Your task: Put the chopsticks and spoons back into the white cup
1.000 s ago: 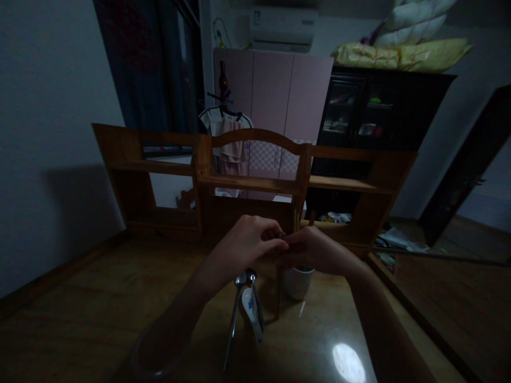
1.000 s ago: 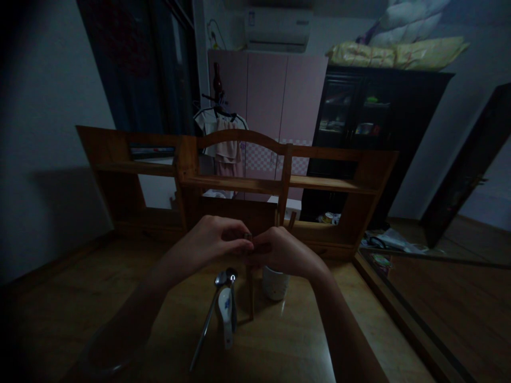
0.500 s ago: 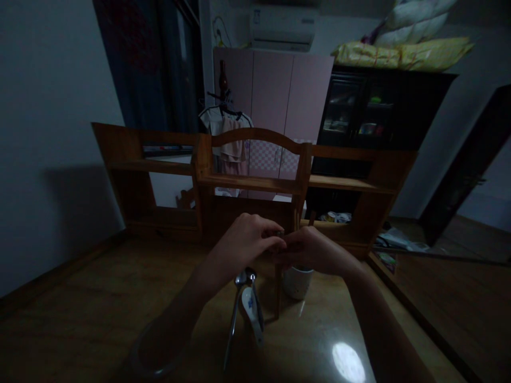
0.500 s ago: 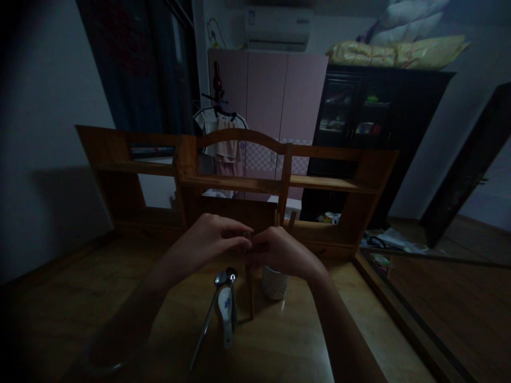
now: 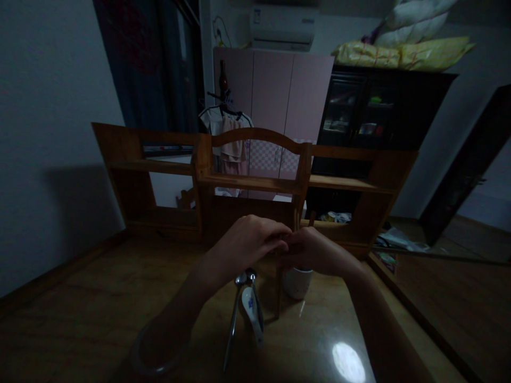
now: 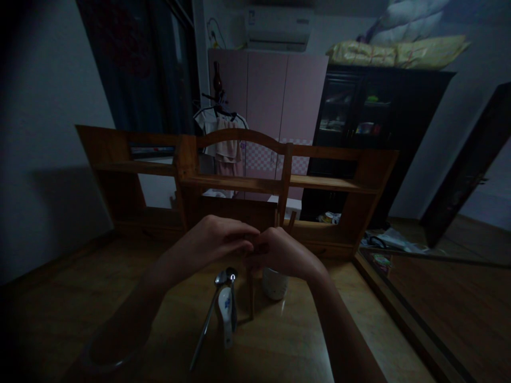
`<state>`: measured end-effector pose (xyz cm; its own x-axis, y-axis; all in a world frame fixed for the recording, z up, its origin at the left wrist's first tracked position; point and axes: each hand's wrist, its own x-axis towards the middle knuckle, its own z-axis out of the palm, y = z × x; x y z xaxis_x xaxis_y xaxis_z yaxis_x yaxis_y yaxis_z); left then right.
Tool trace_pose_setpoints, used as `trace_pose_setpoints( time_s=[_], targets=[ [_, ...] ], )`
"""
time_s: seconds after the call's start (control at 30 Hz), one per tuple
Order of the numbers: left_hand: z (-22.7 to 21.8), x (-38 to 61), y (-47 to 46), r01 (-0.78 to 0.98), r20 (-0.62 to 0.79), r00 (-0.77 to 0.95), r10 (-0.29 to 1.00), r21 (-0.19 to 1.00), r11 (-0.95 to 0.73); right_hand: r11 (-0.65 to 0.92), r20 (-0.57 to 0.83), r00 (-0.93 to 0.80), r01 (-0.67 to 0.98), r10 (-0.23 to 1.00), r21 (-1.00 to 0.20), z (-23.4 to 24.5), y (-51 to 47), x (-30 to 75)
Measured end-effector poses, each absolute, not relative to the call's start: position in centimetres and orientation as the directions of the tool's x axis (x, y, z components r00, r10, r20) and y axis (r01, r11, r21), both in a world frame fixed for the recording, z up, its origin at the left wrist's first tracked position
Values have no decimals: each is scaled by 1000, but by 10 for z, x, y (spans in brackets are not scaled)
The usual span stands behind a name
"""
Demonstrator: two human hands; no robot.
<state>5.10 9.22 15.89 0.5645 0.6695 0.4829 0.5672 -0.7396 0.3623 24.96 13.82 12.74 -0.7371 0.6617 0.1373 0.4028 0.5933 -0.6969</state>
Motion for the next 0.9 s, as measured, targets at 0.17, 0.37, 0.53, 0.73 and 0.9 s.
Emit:
trace_pose_setpoints(
  time_s=[0.17,0.37,0.53,0.73,0.9],
  targets=[
    [161,53,89,613,468,521,713,376,-695,587,140,-739,389,660,-710,127,137,249],
    [161,53,88,663,479,514,712,305,-684,572,129,-726,406,676,-713,128,136,249],
    [161,52,88,661,470,521,713,306,-685,580,132,-721,419,680,-699,129,135,248],
    [160,51,91,675,472,516,715,290,-678,578,130,-721,419,680,-701,126,138,248],
    [159,52,90,692,471,525,708,248,-678,583,127,-724,424,678,-694,129,135,249]
  ],
)
